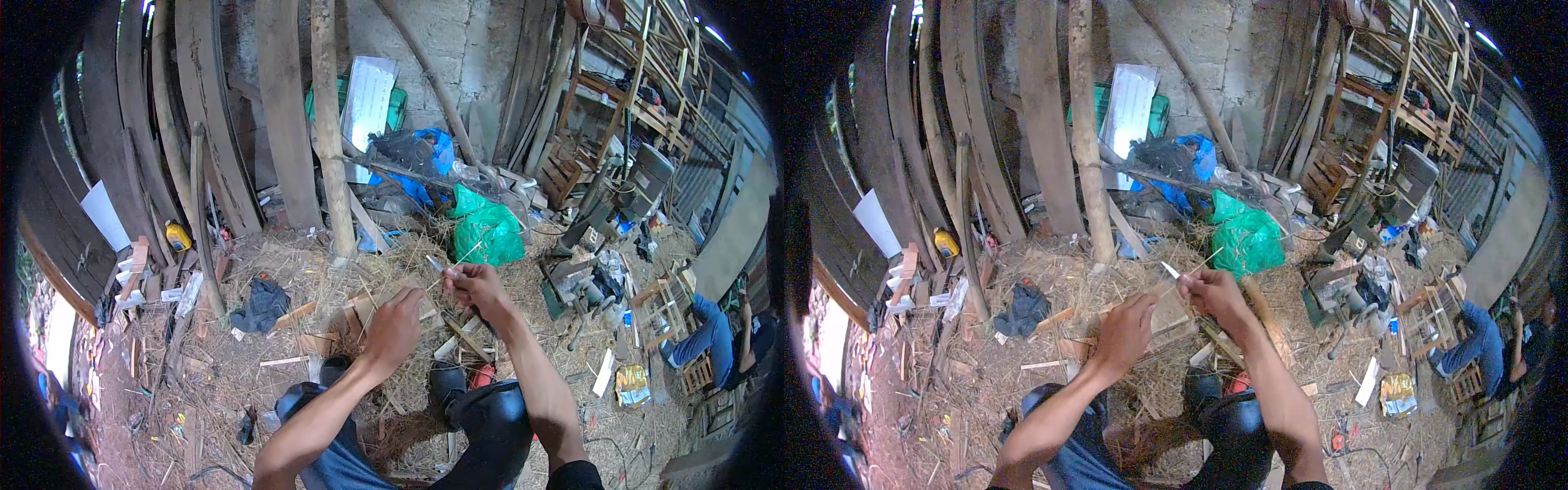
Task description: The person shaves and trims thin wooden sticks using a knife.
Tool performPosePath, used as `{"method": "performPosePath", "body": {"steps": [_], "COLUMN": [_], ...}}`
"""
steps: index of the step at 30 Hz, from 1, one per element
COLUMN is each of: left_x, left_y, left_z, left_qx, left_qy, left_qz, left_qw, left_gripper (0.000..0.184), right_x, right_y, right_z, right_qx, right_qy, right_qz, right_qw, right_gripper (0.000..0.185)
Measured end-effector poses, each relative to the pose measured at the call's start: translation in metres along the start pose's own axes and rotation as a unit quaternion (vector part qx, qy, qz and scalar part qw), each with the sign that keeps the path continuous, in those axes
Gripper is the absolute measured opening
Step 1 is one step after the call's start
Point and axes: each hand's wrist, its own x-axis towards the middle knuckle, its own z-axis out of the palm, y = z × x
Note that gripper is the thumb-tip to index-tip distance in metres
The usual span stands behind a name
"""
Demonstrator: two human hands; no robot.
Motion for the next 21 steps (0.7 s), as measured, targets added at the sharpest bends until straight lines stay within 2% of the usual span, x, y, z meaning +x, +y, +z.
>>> {"method": "performPosePath", "body": {"steps": [1, 9, 11, 13, 15, 17, 19, 21], "left_x": [-0.001, -0.006, -0.013, -0.015, -0.010, 0.000, 0.004, 0.005], "left_y": [0.000, -0.008, -0.015, -0.031, -0.032, -0.022, -0.030, -0.031], "left_z": [-0.001, 0.009, 0.001, -0.018, -0.026, -0.027, -0.016, -0.010], "left_qx": [-0.005, -0.002, 0.030, 0.010, -0.012, -0.054, -0.066, -0.077], "left_qy": [-0.004, -0.015, 0.027, 0.036, 0.049, 0.024, 0.029, 0.034], "left_qz": [-0.003, -0.014, -0.003, -0.017, -0.038, -0.106, -0.099, -0.093], "left_qw": [1.000, 1.000, 0.999, 0.999, 0.998, 0.993, 0.993, 0.992], "left_gripper": [0.020, 0.017, 0.016, 0.015, 0.014, 0.014, 0.014, 0.013], "right_x": [0.001, 0.007, 0.020, 0.020, 0.012, 0.003, 0.000, -0.005], "right_y": [0.000, 0.006, 0.022, 0.036, 0.038, 0.029, 0.007, -0.003], "right_z": [-0.004, -0.027, -0.070, -0.132, -0.109, -0.078, -0.041, -0.017], "right_qx": [0.012, -0.002, -0.016, 0.089, 0.064, 0.040, 0.079, 0.080], "right_qy": [0.022, 0.010, 0.223, 0.256, 0.238, 0.228, 0.140, 0.113], "right_qz": [-0.015, 0.015, -0.042, -0.073, -0.064, -0.050, -0.094, -0.089], "right_qw": [1.000, 1.000, 0.974, 0.960, 0.967, 0.972, 0.983, 0.986], "right_gripper": [0.020, 0.018, 0.013, 0.008, 0.010, 0.014, 0.025, 0.028]}}
